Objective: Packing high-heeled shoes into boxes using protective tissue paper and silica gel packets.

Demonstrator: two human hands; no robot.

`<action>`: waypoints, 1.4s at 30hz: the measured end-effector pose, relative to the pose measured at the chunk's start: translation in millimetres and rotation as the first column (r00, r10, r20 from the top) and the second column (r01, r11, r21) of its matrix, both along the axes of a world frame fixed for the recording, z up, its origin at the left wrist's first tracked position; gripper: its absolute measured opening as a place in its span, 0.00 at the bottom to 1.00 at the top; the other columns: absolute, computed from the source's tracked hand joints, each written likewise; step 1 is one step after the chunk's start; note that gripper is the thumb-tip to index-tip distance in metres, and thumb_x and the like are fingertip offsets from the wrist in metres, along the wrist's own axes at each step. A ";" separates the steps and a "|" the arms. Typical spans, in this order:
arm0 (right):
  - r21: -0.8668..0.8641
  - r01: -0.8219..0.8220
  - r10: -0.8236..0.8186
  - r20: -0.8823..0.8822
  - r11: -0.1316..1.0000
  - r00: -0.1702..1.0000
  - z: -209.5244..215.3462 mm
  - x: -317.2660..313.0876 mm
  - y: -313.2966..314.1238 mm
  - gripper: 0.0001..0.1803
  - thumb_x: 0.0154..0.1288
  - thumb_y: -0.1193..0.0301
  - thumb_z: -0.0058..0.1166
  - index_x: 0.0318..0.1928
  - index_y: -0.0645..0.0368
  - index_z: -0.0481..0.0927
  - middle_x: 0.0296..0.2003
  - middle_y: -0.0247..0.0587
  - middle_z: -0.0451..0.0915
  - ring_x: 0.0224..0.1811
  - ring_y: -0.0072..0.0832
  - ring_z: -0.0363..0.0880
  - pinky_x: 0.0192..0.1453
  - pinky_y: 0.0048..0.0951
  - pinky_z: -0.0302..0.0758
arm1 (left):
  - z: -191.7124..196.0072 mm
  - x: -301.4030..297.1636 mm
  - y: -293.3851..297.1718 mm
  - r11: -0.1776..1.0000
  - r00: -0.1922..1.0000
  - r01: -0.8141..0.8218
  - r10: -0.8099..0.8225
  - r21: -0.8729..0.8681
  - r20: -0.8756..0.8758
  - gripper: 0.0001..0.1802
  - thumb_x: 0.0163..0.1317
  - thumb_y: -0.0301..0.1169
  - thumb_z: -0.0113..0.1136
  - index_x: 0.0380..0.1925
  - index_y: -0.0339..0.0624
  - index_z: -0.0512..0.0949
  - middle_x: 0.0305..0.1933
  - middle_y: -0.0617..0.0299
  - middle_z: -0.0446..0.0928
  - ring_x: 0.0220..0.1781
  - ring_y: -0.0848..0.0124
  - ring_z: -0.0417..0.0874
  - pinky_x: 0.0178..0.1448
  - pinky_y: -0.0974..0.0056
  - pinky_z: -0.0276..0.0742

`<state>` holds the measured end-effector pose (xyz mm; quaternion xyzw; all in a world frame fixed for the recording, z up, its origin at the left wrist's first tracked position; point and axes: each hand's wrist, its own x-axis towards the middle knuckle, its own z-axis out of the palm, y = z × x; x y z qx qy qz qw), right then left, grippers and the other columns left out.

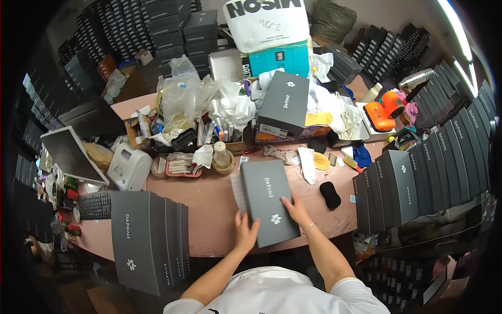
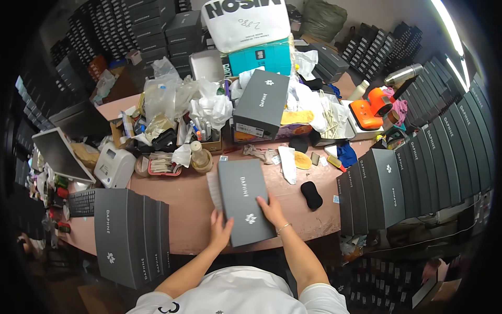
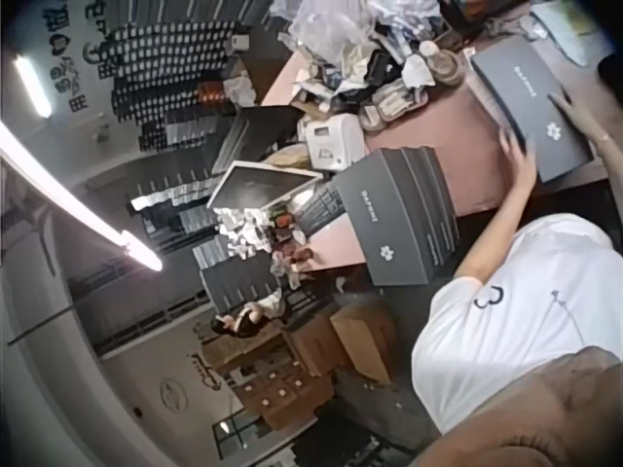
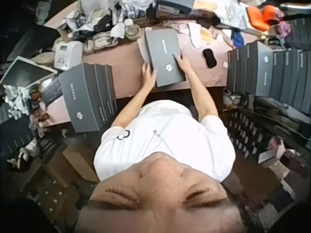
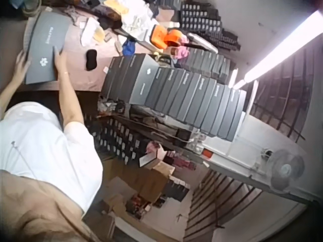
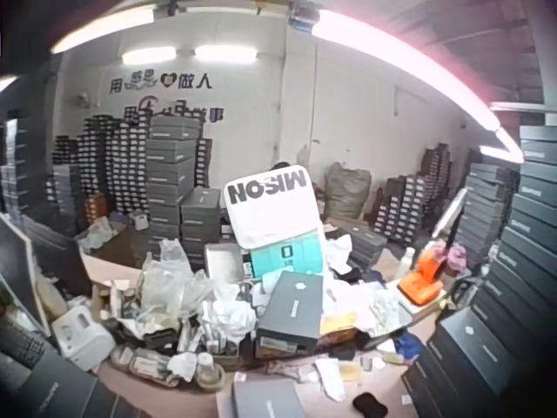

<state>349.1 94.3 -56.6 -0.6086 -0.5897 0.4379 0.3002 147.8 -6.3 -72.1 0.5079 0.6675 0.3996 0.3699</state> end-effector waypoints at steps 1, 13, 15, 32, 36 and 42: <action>-0.019 -0.012 0.013 0.083 1.000 0.996 -12.8 -4.7 2.0 0.29 0.65 0.53 0.54 0.55 0.65 0.74 0.45 0.59 0.81 0.49 0.47 0.80 0.53 0.38 0.74 | -6.0 1.8 -2.4 0.986 0.993 -0.107 0.111 -0.128 0.027 0.34 0.66 0.46 0.53 0.60 0.25 0.65 0.69 0.34 0.55 0.69 0.42 0.61 0.70 0.52 0.59; 0.133 -0.162 0.177 -0.111 0.978 0.978 79.2 84.2 -34.7 0.46 0.61 0.54 0.60 0.72 0.58 0.52 0.71 0.57 0.51 0.74 0.43 0.48 0.74 0.39 0.51 | 76.9 61.4 11.3 0.980 0.545 0.106 0.082 -0.166 0.834 0.32 0.70 0.49 0.48 0.62 0.34 0.64 0.62 0.55 0.70 0.64 0.63 0.69 0.68 0.56 0.63; 0.121 -0.183 0.201 -0.164 0.976 0.966 184.8 160.5 -31.3 0.45 0.60 0.59 0.61 0.72 0.59 0.52 0.71 0.52 0.52 0.75 0.41 0.46 0.75 0.40 0.47 | 127.0 112.0 19.1 0.954 0.550 0.280 -0.252 0.108 0.796 0.33 0.67 0.52 0.52 0.59 0.36 0.66 0.59 0.57 0.72 0.61 0.66 0.72 0.65 0.60 0.66; -0.100 -0.579 0.574 -0.077 0.809 0.815 181.0 145.8 -103.1 0.25 0.60 0.71 0.62 0.58 0.64 0.73 0.43 0.46 0.80 0.42 0.30 0.81 0.46 0.28 0.77 | 246.5 -245.7 -91.5 0.844 0.013 -0.448 0.336 0.295 -0.942 0.38 0.60 0.42 0.63 0.63 0.28 0.63 0.65 0.44 0.66 0.67 0.56 0.67 0.67 0.56 0.64; -0.136 -0.827 0.680 -0.506 0.545 0.531 133.1 -1.9 -98.6 0.33 0.66 0.66 0.57 0.67 0.61 0.62 0.60 0.50 0.71 0.53 0.33 0.78 0.57 0.30 0.74 | 230.5 -336.2 -146.6 0.781 0.892 -0.414 0.450 -0.467 -0.037 0.34 0.57 0.40 0.67 0.57 0.27 0.70 0.49 0.53 0.79 0.45 0.67 0.81 0.50 0.62 0.77; -0.283 -0.697 0.355 -0.700 0.659 0.620 92.0 -127.1 -97.4 0.48 0.63 0.64 0.60 0.73 0.60 0.43 0.68 0.58 0.56 0.69 0.40 0.59 0.69 0.35 0.61 | 177.9 -223.6 -120.1 0.949 0.954 -0.207 0.250 -0.238 0.166 0.35 0.54 0.36 0.69 0.59 0.31 0.69 0.53 0.51 0.76 0.53 0.66 0.77 0.56 0.62 0.75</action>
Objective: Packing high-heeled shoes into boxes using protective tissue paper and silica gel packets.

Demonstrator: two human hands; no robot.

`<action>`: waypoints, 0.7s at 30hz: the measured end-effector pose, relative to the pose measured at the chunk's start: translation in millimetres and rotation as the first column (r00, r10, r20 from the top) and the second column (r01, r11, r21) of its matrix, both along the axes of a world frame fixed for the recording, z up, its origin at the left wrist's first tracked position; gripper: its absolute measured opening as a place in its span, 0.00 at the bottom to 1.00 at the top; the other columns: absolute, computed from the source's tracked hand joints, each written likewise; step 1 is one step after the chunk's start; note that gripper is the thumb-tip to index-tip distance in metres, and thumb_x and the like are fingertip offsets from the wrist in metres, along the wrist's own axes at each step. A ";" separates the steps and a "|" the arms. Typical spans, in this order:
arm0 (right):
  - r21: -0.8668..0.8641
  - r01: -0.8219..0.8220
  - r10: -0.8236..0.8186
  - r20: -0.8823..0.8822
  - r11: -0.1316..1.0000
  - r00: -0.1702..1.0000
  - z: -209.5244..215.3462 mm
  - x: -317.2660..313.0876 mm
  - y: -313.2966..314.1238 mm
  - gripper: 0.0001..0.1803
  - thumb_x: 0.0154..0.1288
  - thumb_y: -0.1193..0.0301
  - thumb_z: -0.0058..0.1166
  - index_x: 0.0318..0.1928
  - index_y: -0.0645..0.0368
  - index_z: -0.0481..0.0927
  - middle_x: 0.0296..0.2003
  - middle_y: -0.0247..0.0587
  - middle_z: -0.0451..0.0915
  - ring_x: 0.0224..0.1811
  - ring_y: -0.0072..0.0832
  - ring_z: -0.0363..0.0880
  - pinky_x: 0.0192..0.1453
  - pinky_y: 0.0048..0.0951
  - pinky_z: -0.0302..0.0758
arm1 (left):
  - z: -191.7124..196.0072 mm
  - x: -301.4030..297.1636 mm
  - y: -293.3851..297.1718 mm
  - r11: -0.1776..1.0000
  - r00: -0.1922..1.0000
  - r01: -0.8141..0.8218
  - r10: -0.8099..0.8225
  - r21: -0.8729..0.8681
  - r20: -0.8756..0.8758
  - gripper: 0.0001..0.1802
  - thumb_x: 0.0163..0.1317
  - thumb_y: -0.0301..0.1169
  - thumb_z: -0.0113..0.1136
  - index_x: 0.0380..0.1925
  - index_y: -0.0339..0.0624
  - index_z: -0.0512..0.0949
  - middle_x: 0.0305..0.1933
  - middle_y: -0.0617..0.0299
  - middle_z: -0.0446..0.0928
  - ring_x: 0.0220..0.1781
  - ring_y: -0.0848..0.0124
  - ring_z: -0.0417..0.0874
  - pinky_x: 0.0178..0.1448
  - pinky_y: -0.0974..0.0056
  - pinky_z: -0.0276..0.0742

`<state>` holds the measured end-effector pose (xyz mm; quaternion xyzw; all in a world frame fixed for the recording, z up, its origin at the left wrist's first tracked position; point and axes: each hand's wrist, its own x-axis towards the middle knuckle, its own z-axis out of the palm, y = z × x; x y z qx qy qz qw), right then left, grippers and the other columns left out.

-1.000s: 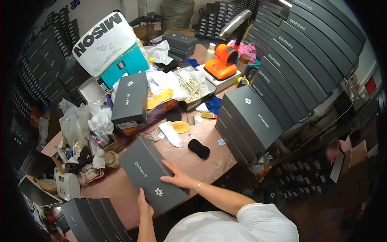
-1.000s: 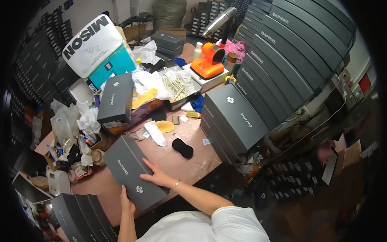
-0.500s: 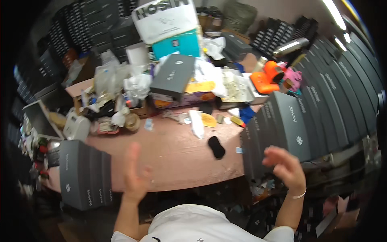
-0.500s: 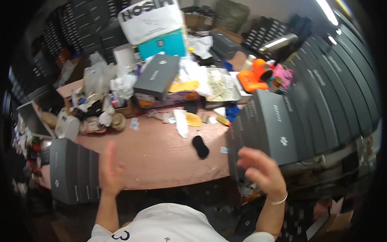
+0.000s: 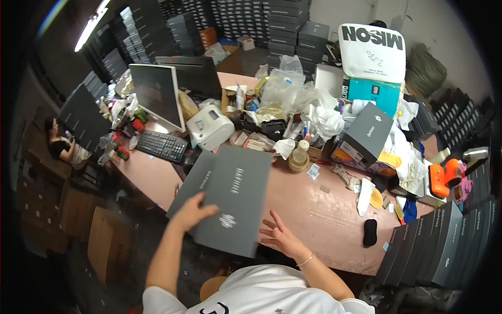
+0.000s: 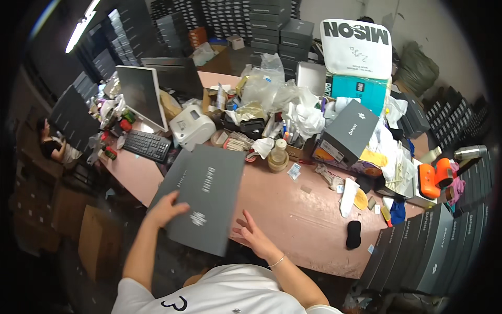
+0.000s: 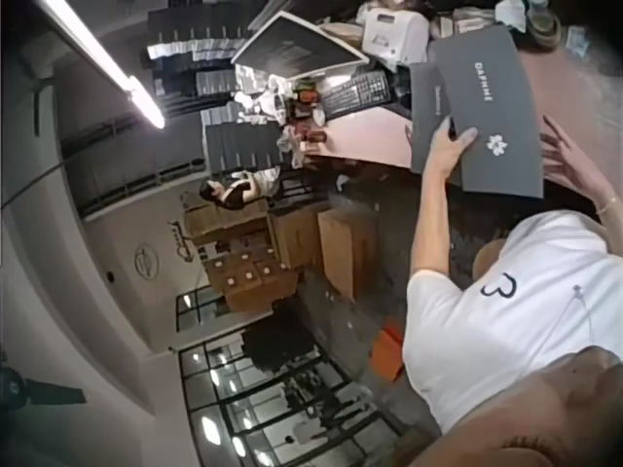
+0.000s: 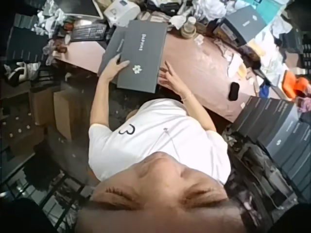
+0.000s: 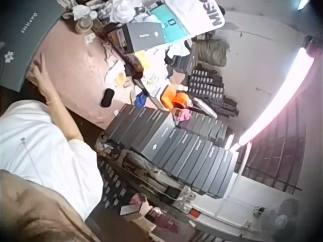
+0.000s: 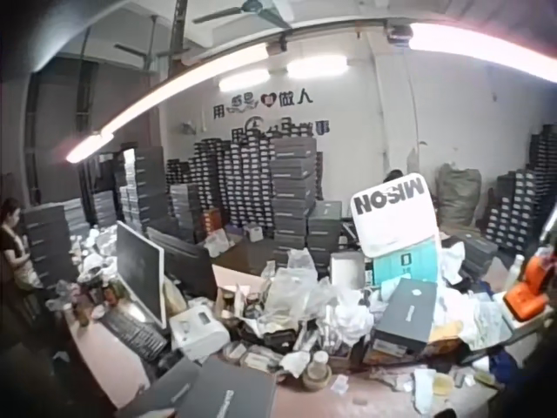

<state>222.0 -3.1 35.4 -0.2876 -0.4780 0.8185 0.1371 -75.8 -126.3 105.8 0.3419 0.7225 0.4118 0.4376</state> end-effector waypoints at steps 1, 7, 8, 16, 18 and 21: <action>0.272 0.026 -0.050 0.081 0.962 0.995 -18.3 0.7 -6.0 0.48 0.63 0.64 0.61 0.73 0.61 0.43 0.68 0.57 0.57 0.69 0.40 0.59 0.69 0.35 0.61 | -17.2 25.9 7.1 0.997 0.996 0.058 -0.055 0.046 -0.063 0.35 0.54 0.36 0.69 0.59 0.31 0.68 0.54 0.51 0.76 0.54 0.65 0.77 0.57 0.62 0.74; -0.015 0.353 -0.307 0.463 0.935 0.832 -85.2 119.2 17.1 0.27 0.63 0.66 0.61 0.57 0.70 0.71 0.48 0.45 0.77 0.53 0.33 0.74 0.59 0.34 0.71 | -209.1 174.3 62.0 0.995 0.845 -0.030 0.074 -0.090 0.529 0.33 0.54 0.32 0.69 0.57 0.27 0.67 0.50 0.51 0.77 0.52 0.63 0.78 0.54 0.62 0.76; -0.122 0.380 -0.236 0.602 0.917 0.763 -85.4 133.6 28.8 0.24 0.63 0.65 0.61 0.54 0.68 0.73 0.46 0.44 0.78 0.51 0.32 0.76 0.56 0.35 0.73 | -215.1 189.3 80.8 0.980 0.776 -0.062 0.167 -0.189 0.608 0.32 0.54 0.31 0.69 0.55 0.27 0.68 0.50 0.51 0.77 0.50 0.64 0.79 0.53 0.61 0.77; -0.317 0.508 -0.442 0.259 0.801 0.859 -30.8 194.0 52.5 0.21 0.71 0.57 0.49 0.50 0.64 0.75 0.40 0.39 0.80 0.37 0.26 0.79 0.41 0.27 0.78 | -144.3 218.7 121.6 0.987 0.550 0.094 0.056 -0.128 0.834 0.24 0.61 0.43 0.64 0.47 0.34 0.75 0.44 0.57 0.78 0.44 0.71 0.79 0.48 0.64 0.77; -0.212 0.558 -0.525 0.197 0.802 0.828 -6.0 170.2 48.4 0.20 0.73 0.59 0.47 0.48 0.64 0.76 0.38 0.38 0.80 0.35 0.24 0.79 0.37 0.25 0.78 | -152.2 215.2 99.2 0.990 0.776 0.079 0.014 -0.119 0.630 0.26 0.63 0.44 0.62 0.51 0.33 0.74 0.45 0.57 0.78 0.47 0.72 0.78 0.52 0.66 0.74; 0.169 0.063 -0.145 0.531 0.984 0.835 -5.7 129.1 16.9 0.18 0.73 0.61 0.45 0.48 0.64 0.76 0.37 0.37 0.81 0.36 0.28 0.79 0.39 0.33 0.76 | -155.5 166.7 78.2 0.987 0.901 -0.158 0.144 0.001 0.409 0.34 0.67 0.54 0.51 0.61 0.37 0.67 0.61 0.54 0.71 0.62 0.64 0.71 0.65 0.59 0.64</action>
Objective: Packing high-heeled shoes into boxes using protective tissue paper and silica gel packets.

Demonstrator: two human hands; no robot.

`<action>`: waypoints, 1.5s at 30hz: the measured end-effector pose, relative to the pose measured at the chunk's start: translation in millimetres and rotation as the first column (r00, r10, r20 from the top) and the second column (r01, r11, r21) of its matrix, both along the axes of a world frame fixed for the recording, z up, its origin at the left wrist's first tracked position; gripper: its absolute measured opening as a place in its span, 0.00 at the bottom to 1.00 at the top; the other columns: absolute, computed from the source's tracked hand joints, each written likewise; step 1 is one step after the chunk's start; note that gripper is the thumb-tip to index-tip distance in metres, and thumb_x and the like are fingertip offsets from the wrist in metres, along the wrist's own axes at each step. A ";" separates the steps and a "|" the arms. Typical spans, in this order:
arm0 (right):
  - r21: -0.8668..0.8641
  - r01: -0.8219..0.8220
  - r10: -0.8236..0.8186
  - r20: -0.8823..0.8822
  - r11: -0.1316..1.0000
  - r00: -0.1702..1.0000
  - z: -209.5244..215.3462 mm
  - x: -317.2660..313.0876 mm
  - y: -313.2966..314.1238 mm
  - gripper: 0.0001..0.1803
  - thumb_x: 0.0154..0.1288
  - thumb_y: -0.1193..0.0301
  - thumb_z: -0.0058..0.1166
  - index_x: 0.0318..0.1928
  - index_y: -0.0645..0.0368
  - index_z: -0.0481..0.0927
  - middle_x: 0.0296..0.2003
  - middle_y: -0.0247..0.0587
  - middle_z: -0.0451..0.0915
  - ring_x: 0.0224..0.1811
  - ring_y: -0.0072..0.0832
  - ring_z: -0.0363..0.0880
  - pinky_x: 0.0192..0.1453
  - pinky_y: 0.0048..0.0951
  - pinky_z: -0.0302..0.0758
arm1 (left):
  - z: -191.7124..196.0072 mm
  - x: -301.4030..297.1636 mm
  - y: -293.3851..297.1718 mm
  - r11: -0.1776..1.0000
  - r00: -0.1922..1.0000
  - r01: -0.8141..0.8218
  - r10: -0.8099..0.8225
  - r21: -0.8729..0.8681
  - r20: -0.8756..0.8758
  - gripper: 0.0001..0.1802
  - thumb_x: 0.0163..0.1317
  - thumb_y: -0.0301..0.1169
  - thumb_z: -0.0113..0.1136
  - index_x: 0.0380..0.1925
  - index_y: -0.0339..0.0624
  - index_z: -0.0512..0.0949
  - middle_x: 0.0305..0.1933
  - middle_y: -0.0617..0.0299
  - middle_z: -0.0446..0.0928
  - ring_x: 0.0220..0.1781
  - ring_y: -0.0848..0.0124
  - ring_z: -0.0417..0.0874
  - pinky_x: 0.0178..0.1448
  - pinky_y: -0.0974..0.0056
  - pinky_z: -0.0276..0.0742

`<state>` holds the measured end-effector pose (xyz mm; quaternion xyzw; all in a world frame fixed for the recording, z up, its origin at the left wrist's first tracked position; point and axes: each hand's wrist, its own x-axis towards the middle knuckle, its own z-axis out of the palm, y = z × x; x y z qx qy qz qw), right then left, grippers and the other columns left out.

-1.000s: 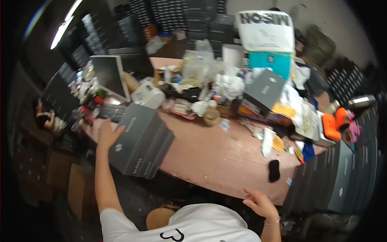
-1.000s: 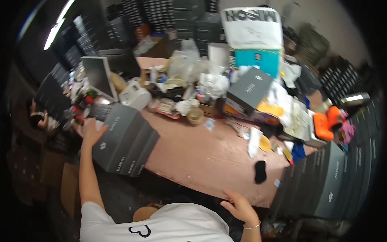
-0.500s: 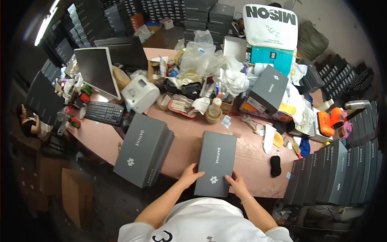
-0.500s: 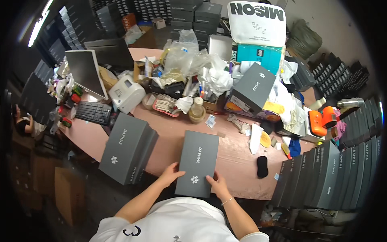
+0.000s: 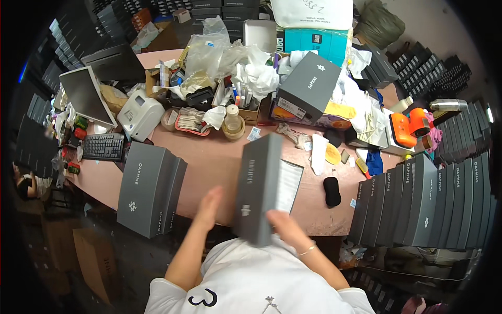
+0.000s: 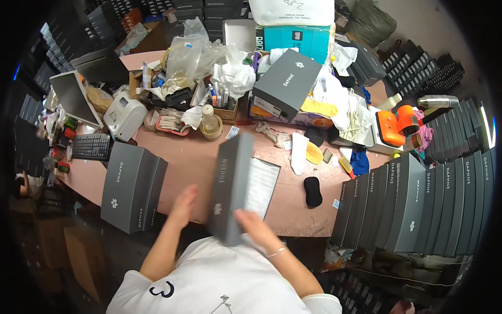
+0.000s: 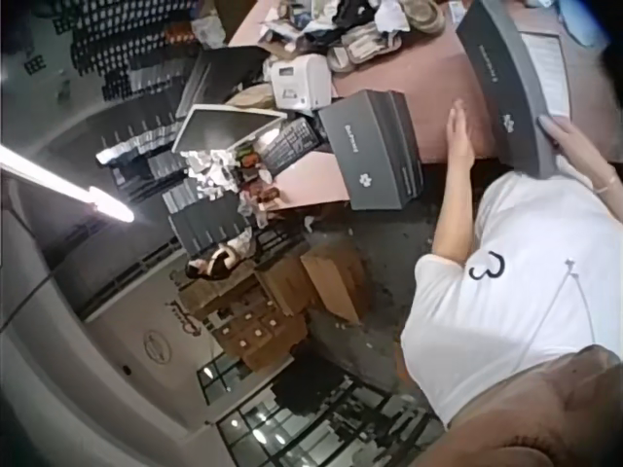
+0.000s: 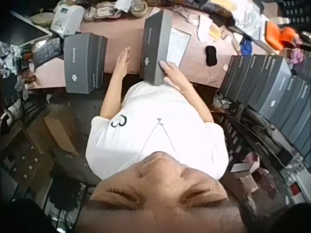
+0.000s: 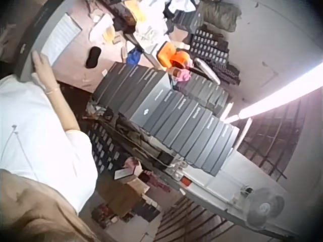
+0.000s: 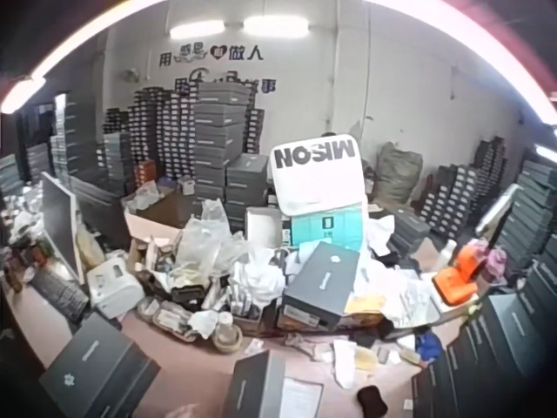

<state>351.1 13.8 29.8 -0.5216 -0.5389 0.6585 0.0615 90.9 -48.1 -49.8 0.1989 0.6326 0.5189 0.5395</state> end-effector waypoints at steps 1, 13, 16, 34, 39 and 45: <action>0.090 -0.305 0.315 -0.122 0.948 0.941 9.9 -17.7 -3.3 0.21 0.71 0.58 0.47 0.51 0.65 0.74 0.44 0.46 0.78 0.45 0.37 0.76 0.49 0.36 0.73 | 17.9 -31.4 2.8 0.999 0.962 -0.042 0.043 -0.010 0.270 0.42 0.65 0.66 0.37 0.67 0.45 0.60 0.68 0.52 0.63 0.65 0.60 0.69 0.67 0.48 0.59; 0.698 -0.009 -0.131 0.147 0.716 0.980 -93.9 55.9 8.6 0.14 0.60 0.70 0.59 0.47 0.57 0.78 0.36 0.42 0.79 0.42 0.35 0.78 0.48 0.37 0.72 | 70.5 -17.7 24.8 0.934 0.579 0.328 -0.082 0.140 -0.811 0.20 0.58 0.30 0.62 0.50 0.35 0.75 0.52 0.48 0.76 0.57 0.51 0.75 0.61 0.57 0.71; 0.064 0.778 -0.769 -0.123 0.625 0.627 -97.6 100.3 -24.4 0.11 0.67 0.72 0.50 0.48 0.60 0.78 0.40 0.40 0.81 0.39 0.31 0.80 0.41 0.30 0.77 | 36.5 28.9 30.1 0.705 0.342 0.709 -0.311 0.026 -0.887 0.19 0.59 0.35 0.61 0.49 0.40 0.77 0.59 0.49 0.71 0.66 0.54 0.66 0.68 0.47 0.61; 0.428 -0.520 0.236 0.558 0.740 0.795 -113.8 -37.9 106.8 0.48 0.55 0.69 0.58 0.68 0.74 0.43 0.35 0.66 0.80 0.41 0.57 0.80 0.46 0.49 0.76 | -16.4 68.7 37.8 0.635 -0.067 0.712 -0.362 -0.299 -0.930 0.28 0.56 0.50 0.61 0.47 0.39 0.76 0.57 0.54 0.71 0.71 0.57 0.58 0.67 0.35 0.55; 0.514 -0.499 0.216 0.513 0.697 0.831 -156.0 -63.1 131.6 0.45 0.55 0.69 0.55 0.68 0.72 0.46 0.31 0.65 0.80 0.35 0.57 0.80 0.42 0.50 0.76 | -12.6 62.2 38.0 0.698 -0.007 0.652 -0.384 -0.295 -0.924 0.26 0.57 0.50 0.61 0.47 0.40 0.77 0.57 0.54 0.71 0.73 0.58 0.55 0.68 0.32 0.52; 0.640 -0.088 0.026 0.106 0.764 0.994 -15.9 15.6 135.7 0.25 0.59 0.71 0.53 0.54 0.69 0.65 0.35 0.61 0.80 0.39 0.54 0.81 0.43 0.42 0.76 | -16.3 62.9 39.6 0.726 0.055 0.607 -0.445 -0.324 -0.894 0.28 0.56 0.50 0.61 0.49 0.41 0.77 0.59 0.53 0.69 0.72 0.55 0.55 0.68 0.31 0.47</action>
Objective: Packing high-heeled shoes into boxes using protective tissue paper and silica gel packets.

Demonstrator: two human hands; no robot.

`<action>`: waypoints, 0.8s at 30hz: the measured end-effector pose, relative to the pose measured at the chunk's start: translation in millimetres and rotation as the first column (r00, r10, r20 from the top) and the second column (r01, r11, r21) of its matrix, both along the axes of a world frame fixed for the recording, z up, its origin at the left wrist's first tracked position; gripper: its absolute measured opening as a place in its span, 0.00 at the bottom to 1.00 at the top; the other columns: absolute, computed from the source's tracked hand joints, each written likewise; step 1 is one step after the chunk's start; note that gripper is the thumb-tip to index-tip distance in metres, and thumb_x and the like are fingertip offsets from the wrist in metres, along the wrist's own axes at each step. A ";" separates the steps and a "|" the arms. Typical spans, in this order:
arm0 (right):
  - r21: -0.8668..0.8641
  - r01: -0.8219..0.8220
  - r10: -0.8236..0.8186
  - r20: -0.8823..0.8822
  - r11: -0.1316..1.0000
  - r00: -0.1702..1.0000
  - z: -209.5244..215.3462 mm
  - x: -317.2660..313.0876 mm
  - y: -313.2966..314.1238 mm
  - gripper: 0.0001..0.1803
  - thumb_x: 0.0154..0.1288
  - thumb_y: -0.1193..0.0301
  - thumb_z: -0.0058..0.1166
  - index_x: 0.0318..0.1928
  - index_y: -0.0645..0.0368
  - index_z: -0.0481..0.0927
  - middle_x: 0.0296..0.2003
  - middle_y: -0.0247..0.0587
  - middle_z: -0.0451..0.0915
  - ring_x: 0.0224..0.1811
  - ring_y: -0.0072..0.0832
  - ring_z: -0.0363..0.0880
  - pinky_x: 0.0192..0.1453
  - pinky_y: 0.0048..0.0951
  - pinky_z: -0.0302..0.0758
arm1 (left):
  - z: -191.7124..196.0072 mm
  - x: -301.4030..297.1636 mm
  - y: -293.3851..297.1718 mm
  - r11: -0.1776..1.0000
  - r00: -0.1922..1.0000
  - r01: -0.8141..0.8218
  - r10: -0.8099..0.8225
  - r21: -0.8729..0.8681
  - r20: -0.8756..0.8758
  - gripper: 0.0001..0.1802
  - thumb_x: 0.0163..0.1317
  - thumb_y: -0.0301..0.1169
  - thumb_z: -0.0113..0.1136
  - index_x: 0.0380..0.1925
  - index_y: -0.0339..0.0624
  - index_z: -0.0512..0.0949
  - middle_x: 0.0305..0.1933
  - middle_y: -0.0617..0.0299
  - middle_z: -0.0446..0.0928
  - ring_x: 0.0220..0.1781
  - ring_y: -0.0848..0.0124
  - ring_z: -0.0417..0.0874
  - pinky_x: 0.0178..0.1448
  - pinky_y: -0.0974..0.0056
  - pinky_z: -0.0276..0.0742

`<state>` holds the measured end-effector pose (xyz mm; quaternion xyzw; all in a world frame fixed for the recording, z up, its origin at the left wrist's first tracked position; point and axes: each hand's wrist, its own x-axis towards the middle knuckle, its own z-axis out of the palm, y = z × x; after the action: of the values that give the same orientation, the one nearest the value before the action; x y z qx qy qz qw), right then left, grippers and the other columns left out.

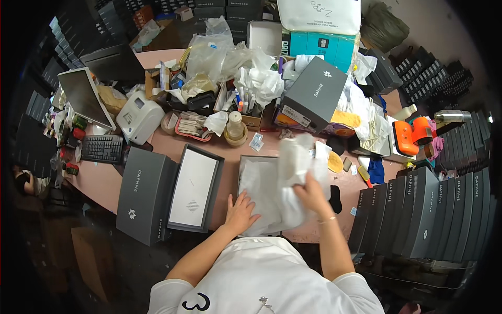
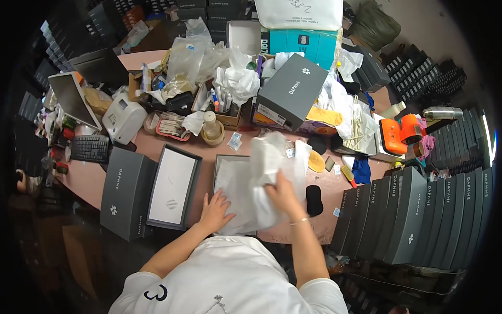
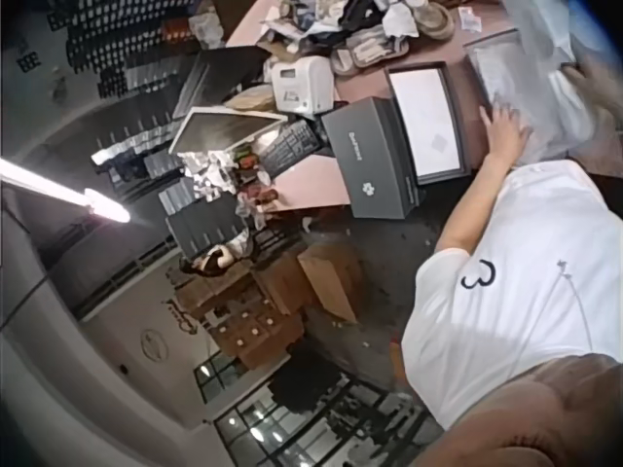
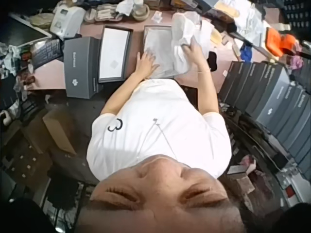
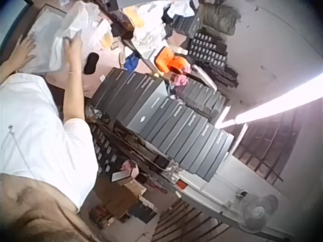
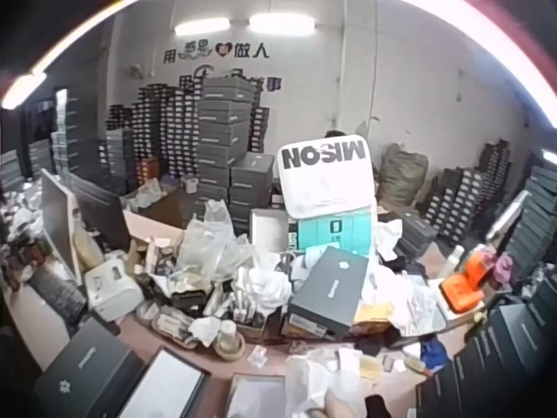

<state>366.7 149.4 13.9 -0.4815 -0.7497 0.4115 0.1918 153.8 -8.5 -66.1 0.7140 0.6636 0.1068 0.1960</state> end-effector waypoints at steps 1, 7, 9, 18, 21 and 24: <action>0.031 0.006 -0.005 -0.042 1.000 0.999 21.0 17.9 5.8 0.23 0.59 0.73 0.52 0.54 0.69 0.66 0.35 0.63 0.80 0.39 0.55 0.81 0.43 0.42 0.76 | 8.7 0.0 0.1 0.999 0.998 -0.006 0.008 -0.033 0.061 0.29 0.57 0.51 0.61 0.51 0.41 0.75 0.60 0.53 0.69 0.72 0.54 0.56 0.69 0.30 0.44; 0.067 0.203 -0.207 0.538 0.977 0.817 -78.9 93.3 17.4 0.24 0.59 0.71 0.52 0.56 0.66 0.66 0.37 0.65 0.78 0.43 0.58 0.78 0.44 0.52 0.74 | 12.0 40.1 11.6 0.982 0.963 0.187 -0.181 -0.009 0.197 0.25 0.56 0.41 0.63 0.50 0.41 0.75 0.54 0.56 0.73 0.63 0.57 0.68 0.70 0.33 0.43; 0.126 0.201 -0.236 0.592 0.971 0.771 -110.0 97.4 7.9 0.23 0.59 0.72 0.52 0.56 0.64 0.68 0.39 0.59 0.78 0.40 0.55 0.79 0.42 0.50 0.75 | -8.8 37.4 18.4 0.978 0.965 0.189 -0.168 -0.089 0.199 0.20 0.53 0.30 0.63 0.47 0.40 0.76 0.47 0.57 0.76 0.52 0.58 0.75 0.69 0.43 0.55; -0.460 -0.622 0.666 -0.085 0.633 0.741 16.5 -11.4 -70.0 0.19 0.67 0.68 0.51 0.55 0.64 0.76 0.35 0.53 0.83 0.34 0.37 0.83 0.45 0.34 0.79 | 55.1 -32.6 -80.4 0.202 -0.619 -0.667 0.387 -0.718 0.684 0.19 0.72 0.38 0.43 0.35 0.34 0.77 0.36 0.56 0.79 0.41 0.63 0.80 0.50 0.61 0.76; 0.132 -0.205 0.227 -0.178 0.970 0.958 -25.9 -93.4 -96.4 0.26 0.65 0.66 0.53 0.63 0.58 0.69 0.48 0.62 0.77 0.49 0.49 0.78 0.55 0.40 0.74 | 14.1 -51.3 -143.4 0.564 -0.184 -0.357 0.739 -0.744 0.648 0.23 0.73 0.41 0.41 0.34 0.34 0.79 0.35 0.56 0.79 0.40 0.67 0.80 0.48 0.62 0.77; 0.219 -0.605 0.630 -0.063 0.765 0.774 -38.3 -143.8 -98.1 0.24 0.64 0.68 0.54 0.60 0.58 0.70 0.51 0.59 0.75 0.53 0.51 0.74 0.55 0.41 0.73 | 82.3 -32.4 -101.0 0.948 0.406 -0.148 0.317 -0.281 0.857 0.20 0.73 0.39 0.44 0.37 0.33 0.78 0.34 0.59 0.79 0.38 0.71 0.79 0.46 0.68 0.74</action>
<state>222.9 51.3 -24.4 -0.1590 -0.8870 0.4106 0.1391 121.4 -109.6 16.3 0.4316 0.5585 0.4393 0.5557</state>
